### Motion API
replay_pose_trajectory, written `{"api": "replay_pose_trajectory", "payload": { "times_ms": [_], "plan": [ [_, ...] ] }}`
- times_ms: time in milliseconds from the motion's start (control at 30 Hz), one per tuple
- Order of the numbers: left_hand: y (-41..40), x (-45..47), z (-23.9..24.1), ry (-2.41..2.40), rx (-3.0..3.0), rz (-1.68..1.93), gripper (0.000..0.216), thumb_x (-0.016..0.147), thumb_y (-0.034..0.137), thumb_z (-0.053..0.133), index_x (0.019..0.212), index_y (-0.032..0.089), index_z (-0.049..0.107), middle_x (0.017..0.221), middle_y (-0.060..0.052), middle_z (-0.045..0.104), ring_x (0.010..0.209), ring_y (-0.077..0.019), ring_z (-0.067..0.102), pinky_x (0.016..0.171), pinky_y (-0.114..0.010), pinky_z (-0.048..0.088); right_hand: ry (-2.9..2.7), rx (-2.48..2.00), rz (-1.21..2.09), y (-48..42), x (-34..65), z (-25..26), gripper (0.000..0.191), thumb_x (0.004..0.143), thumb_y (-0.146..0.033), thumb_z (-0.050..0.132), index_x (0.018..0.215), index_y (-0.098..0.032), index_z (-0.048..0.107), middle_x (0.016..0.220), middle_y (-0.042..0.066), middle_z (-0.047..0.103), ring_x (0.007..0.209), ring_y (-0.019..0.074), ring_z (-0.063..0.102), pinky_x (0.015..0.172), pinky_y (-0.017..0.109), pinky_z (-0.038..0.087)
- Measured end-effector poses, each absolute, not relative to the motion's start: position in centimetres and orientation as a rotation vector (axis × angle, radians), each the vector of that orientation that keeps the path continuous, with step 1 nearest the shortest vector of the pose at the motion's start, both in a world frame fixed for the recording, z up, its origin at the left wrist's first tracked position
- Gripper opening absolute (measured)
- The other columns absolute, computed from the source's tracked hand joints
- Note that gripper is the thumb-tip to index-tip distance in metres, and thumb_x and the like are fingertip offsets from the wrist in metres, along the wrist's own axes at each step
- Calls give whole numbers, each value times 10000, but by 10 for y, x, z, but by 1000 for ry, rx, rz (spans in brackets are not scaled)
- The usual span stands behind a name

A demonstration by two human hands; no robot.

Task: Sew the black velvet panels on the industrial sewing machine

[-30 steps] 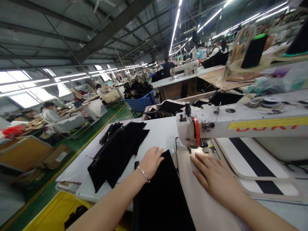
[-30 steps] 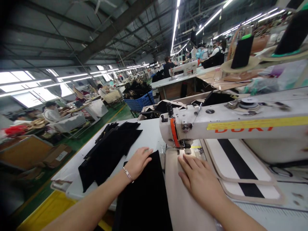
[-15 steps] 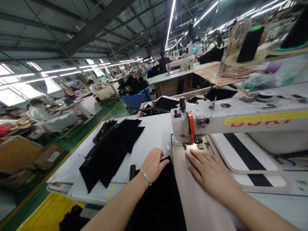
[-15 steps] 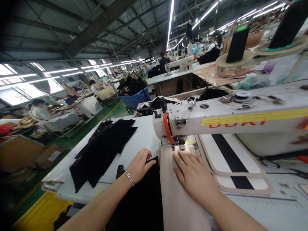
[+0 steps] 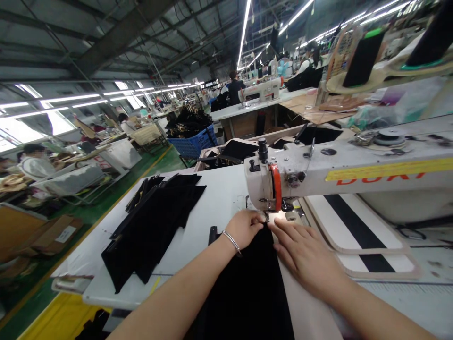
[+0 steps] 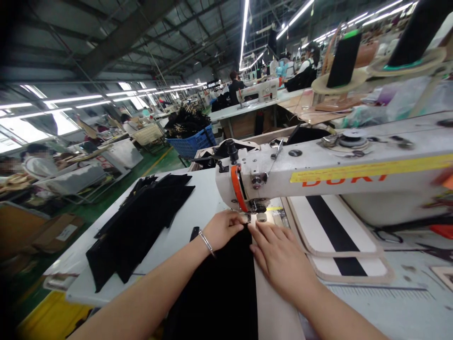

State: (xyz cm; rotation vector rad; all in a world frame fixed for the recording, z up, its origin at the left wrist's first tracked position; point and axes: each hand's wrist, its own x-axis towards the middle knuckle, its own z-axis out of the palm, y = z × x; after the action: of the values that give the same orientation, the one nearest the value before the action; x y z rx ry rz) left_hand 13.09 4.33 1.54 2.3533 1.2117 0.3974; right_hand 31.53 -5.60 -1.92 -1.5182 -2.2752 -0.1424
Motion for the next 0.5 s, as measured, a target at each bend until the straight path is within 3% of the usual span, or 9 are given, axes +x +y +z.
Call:
{"api": "replay_pose_trajectory", "payload": {
  "times_ms": [167, 500],
  "plan": [
    [49, 144, 5, 1284, 2316, 417, 43, 761, 162, 596, 750, 178, 635, 739, -11, 666, 698, -164, 616, 670, -268, 485, -2280, -1539, -133, -55, 315, -18, 499, 937, -444, 421, 1384, -223, 415, 1324, 96, 514, 1166, 269, 480, 925, 441, 382],
    [55, 146, 3, 1298, 2355, 469, 93, 791, 153, 565, 807, 182, 652, 782, -24, 679, 750, -177, 632, 713, -281, 489, -2304, -1567, -105, -54, 314, -19, 572, 931, -477, 415, 1427, -200, 351, 1334, 114, 497, 1156, 284, 469, 935, 457, 369]
  ]
}}
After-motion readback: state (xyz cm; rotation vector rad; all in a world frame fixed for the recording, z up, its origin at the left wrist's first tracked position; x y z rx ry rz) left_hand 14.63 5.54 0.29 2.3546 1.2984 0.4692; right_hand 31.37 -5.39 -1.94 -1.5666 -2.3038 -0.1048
